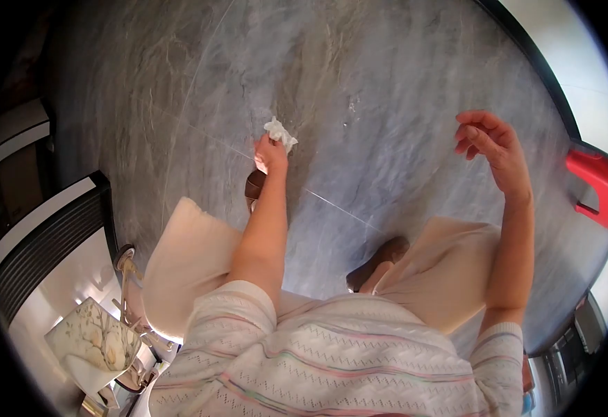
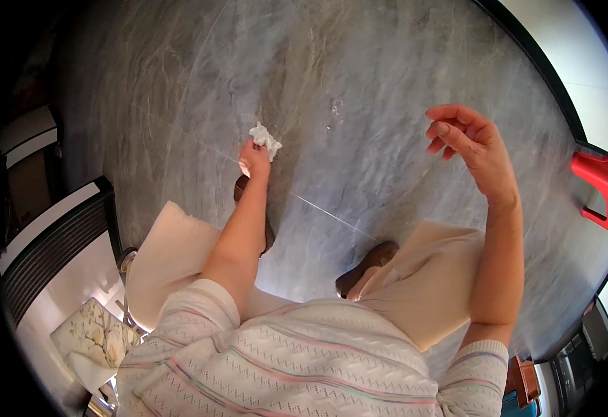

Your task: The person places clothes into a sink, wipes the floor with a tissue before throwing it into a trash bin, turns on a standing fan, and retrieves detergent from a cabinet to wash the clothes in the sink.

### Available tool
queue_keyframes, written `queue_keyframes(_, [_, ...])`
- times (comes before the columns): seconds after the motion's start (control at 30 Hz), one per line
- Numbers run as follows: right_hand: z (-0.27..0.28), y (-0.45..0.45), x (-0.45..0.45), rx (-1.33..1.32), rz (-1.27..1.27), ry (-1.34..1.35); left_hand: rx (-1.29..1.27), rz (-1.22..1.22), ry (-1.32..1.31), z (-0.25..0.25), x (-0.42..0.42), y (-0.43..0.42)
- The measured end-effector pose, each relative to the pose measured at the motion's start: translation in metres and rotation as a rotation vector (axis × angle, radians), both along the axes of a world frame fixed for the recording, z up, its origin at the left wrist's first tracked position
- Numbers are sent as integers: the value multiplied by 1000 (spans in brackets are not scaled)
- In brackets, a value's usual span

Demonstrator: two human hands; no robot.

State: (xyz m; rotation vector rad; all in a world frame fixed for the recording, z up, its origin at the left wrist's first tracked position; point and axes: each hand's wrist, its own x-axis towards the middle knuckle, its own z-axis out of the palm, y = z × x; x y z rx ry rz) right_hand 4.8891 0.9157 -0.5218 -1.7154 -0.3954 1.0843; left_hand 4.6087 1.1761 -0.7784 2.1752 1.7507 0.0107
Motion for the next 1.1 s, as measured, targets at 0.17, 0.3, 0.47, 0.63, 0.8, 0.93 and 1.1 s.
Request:
queue_keyframes(0.17, [2,-14,3,-35,-42,-25,-37,-150,-160,-17,25,-57])
queue_keyframes(0.3, [3,-30,5,-36,-92,-26,-122,-248,-180,-16,75,-76])
queue_keyframes(0.47, [5,-47,6,-41,-148,-18,-147,-495,-296,4,136,-74])
queue_keyframes(0.63, [5,-54,7,-43,-163,-17,-16,-755,-305,-1,149,-47])
queue_keyframes(0.8, [4,-51,6,-38,-144,-34,-27,-925,-253,-7,162,-23])
queue_keyframes(0.93, [1,-49,7,-41,-132,-18,-33,-1259,-146,13,164,-28])
queue_keyframes(1.1, [1,-49,8,-50,-132,-13,111,-1279,-240,1,157,-41])
